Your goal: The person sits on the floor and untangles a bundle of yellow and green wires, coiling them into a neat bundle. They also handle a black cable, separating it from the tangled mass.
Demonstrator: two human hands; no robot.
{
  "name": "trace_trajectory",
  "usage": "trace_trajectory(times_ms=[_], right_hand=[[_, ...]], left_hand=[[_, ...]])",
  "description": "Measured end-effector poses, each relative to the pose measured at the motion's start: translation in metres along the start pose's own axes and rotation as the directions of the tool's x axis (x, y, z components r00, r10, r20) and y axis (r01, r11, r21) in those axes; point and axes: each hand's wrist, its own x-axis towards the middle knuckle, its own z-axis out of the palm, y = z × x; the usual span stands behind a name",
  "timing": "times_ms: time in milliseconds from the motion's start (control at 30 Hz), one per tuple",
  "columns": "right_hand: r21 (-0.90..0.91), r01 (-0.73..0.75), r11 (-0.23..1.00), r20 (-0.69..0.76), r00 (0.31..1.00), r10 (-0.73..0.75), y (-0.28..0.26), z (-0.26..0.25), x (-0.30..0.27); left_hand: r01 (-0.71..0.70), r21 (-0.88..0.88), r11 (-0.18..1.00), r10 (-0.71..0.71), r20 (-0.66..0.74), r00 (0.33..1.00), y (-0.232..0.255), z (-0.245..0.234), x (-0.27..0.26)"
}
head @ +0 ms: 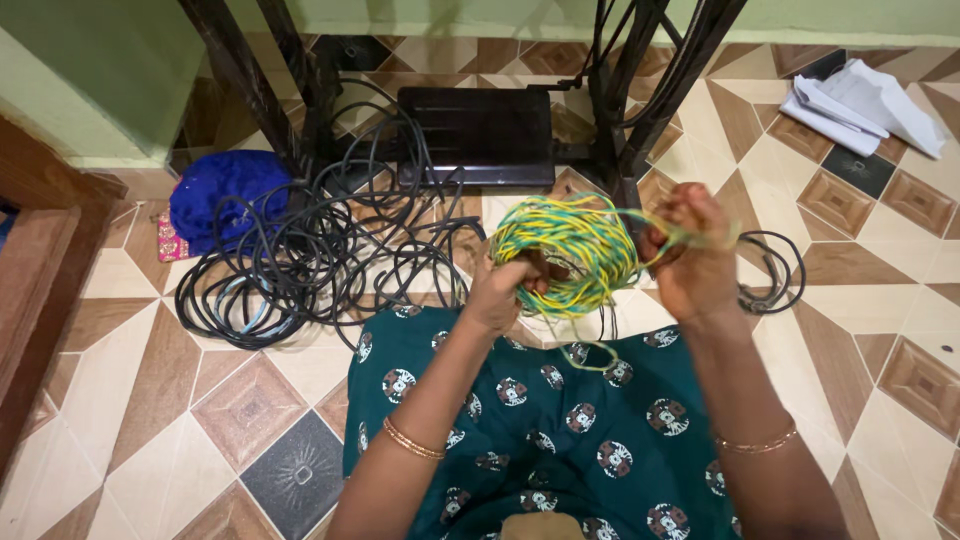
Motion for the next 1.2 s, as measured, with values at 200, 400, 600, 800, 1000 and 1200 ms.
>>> trace_trajectory(times_ms=[200,400,600,800,1000,1200], right_hand=[[-0.308,-0.079,0.948,0.134,0.983,0.125,0.014,0.012,-0.007],[-0.653,0.217,0.725,0.384,0.921,0.070,0.007,0.015,-0.007],[-0.563,0.476,0.676,0.425,0.868,-0.257,-0.015,0.025,0.012],[-0.769,0.525,0.366,0.548,0.835,-0.045,-0.019,0.045,0.007],[-0.700,0.345,0.626,0.359,0.927,-0.109,-0.007,0.018,0.018],[-0.346,0.335,0.876,0.206,0.938,-0.278,-0.038,0.005,0.026]], left_hand=[[-0.108,-0.167,0.980,0.079,-0.168,0.983,-0.007,0.009,0.007],[-0.048,-0.154,0.987,0.006,-0.259,0.966,0.002,0.005,0.017],[0.052,0.217,0.975,-0.023,-0.132,0.991,0.020,0.028,0.011],[-0.017,0.364,0.931,-0.003,0.056,0.998,0.035,0.040,0.027],[-0.053,0.512,0.857,-0.090,0.251,0.964,0.051,0.055,0.041],[-0.075,0.504,0.860,-0.146,0.384,0.912,0.058,0.027,0.056]])
